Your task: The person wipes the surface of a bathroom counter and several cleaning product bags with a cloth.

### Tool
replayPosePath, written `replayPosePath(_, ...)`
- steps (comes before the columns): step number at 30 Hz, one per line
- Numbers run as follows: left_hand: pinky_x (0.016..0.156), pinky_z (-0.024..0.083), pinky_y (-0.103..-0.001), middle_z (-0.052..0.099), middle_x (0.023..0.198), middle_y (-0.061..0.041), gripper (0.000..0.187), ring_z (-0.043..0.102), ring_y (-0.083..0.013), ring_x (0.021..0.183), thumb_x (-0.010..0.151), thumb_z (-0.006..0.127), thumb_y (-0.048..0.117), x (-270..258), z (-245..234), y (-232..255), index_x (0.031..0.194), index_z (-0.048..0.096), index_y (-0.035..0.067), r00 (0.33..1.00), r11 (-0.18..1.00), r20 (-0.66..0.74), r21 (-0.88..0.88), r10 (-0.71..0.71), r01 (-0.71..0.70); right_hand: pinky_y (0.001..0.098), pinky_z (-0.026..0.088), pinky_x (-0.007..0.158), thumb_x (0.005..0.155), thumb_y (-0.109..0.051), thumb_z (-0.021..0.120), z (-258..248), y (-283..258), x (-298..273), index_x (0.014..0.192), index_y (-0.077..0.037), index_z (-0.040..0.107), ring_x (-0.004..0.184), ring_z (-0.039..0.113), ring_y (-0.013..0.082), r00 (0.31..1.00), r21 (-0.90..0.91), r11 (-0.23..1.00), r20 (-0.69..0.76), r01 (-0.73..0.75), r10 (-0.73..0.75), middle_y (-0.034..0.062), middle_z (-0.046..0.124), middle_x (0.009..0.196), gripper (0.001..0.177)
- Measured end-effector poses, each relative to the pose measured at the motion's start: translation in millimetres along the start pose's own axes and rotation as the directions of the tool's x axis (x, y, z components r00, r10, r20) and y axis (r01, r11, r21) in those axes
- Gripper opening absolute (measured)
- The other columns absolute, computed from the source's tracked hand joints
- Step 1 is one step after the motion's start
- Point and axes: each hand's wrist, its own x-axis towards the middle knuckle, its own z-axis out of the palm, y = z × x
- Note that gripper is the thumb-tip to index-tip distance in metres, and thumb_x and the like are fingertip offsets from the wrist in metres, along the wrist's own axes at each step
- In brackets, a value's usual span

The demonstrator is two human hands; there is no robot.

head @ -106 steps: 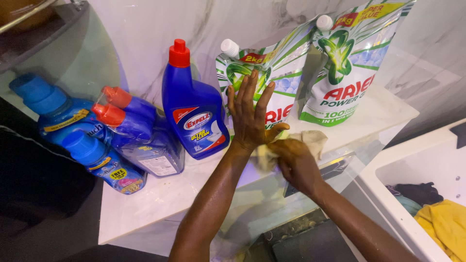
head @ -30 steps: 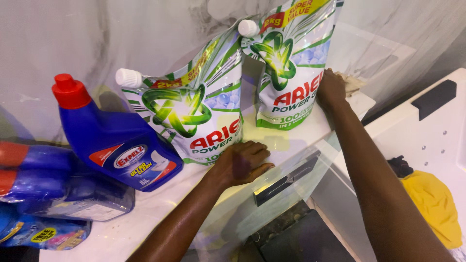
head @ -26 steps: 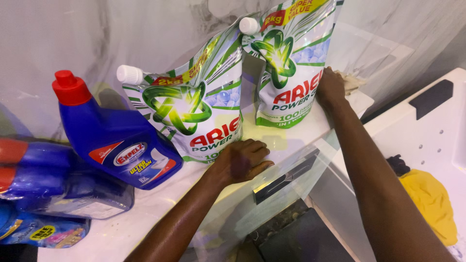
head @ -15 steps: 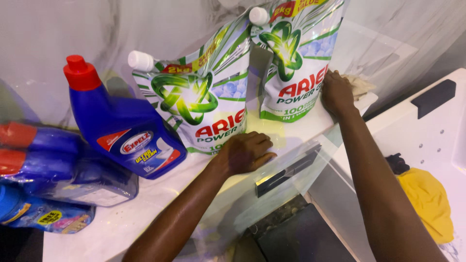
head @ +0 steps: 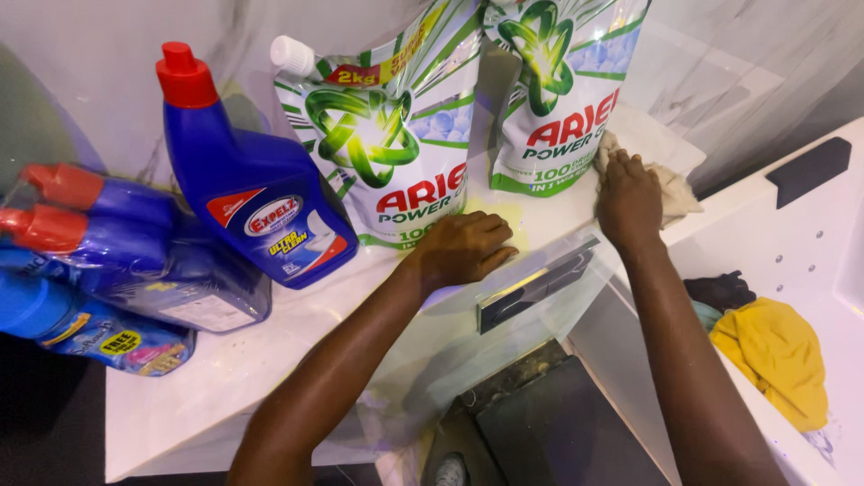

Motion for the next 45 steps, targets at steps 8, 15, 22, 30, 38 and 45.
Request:
replayPosePath(8, 0.097, 0.053, -0.047, 0.062, 0.124, -0.025, 0.033, 0.064, -0.0384, 0.114, 0.097, 0.067, 0.021, -8.9, 23.9, 43.8, 0.119, 0.064, -0.003, 0.987, 0.99, -0.103, 0.045, -0.127, 0.132, 0.0518, 0.044, 0.109, 0.102, -0.006, 0.057, -49.3, -70.3, -37.0, 0.131, 0.008, 0.065, 0.131, 0.055, 0.0489, 1.0, 0.144, 0.99, -0.012, -0.004, 0.006, 0.0284, 0.061, 0.141, 0.032)
replayPosePath(15, 0.122, 0.042, -0.048, 0.048, 0.155, -0.026, 0.047, 0.049, -0.0416, 0.144, 0.093, 0.065, 0.01, -21.9, 7.6, 98.2, 0.139, 0.058, 0.0, 0.932, 0.965, -0.25, -0.087, -0.262, 0.248, 0.0513, 0.044, 0.111, 0.096, -0.003, 0.06, -78.0, -135.5, -56.7, 0.132, 0.007, 0.064, 0.133, 0.055, 0.0468, 0.991, 0.168, 0.979, 0.045, 0.119, -0.129, 0.0277, 0.061, 0.141, 0.038)
replayPosePath(22, 0.125, 0.03, -0.052, 0.046, 0.158, -0.022, 0.053, 0.041, -0.0386, 0.149, 0.098, 0.061, 0.014, -44.1, -5.1, 102.8, 0.148, 0.05, -0.001, 0.858, 0.909, -0.301, -0.116, -0.416, 0.399, 0.0489, 0.044, 0.11, 0.083, -0.002, 0.063, -104.6, -206.4, -68.0, 0.126, 0.004, 0.065, 0.128, 0.056, 0.0459, 0.965, 0.41, 0.902, 0.151, 0.137, -0.215, 0.0268, 0.063, 0.134, 0.044)
replayPosePath(30, 0.108, 0.041, -0.048, 0.056, 0.152, -0.015, 0.05, 0.053, -0.0311, 0.133, 0.098, 0.058, 0.016, -84.8, -11.6, 103.9, 0.145, 0.054, 0.001, 0.745, 0.792, -0.334, -0.008, -0.578, 0.611, 0.0508, 0.042, 0.112, 0.083, 0.002, 0.063, -113.9, -250.5, -72.4, 0.128, 0.004, 0.062, 0.131, 0.055, 0.0454, 0.877, 0.562, 0.761, 0.123, 0.324, -0.465, 0.0264, 0.063, 0.13, 0.046)
replayPosePath(38, 0.101, 0.038, -0.047, 0.058, 0.145, -0.011, 0.05, 0.054, -0.0276, 0.123, 0.092, 0.067, 0.02, -123.3, -29.9, 116.8, 0.139, 0.059, 0.003, 0.677, 0.694, -0.36, 0.104, -0.642, 0.713, 0.0536, 0.034, 0.115, 0.086, -0.014, 0.074, -127.5, -252.3, -84.2, 0.14, -0.002, 0.058, 0.139, 0.049, 0.0391, 0.86, 0.55, 0.777, 0.191, 0.305, -0.473, 0.0181, 0.059, 0.142, 0.057)
replayPosePath(45, 0.107, 0.035, -0.048, 0.059, 0.146, -0.011, 0.051, 0.054, -0.0273, 0.127, 0.088, 0.064, 0.013, -148.7, -52.1, 134.3, 0.138, 0.059, 0.001, 0.594, 0.609, -0.443, 0.127, -0.671, 0.783, 0.0502, 0.036, 0.119, 0.089, -0.009, 0.069, -116.1, -286.6, -105.5, 0.142, -0.006, 0.057, 0.142, 0.048, 0.0385, 0.859, 0.623, 0.728, 0.168, 0.287, -0.483, 0.016, 0.056, 0.148, 0.055)
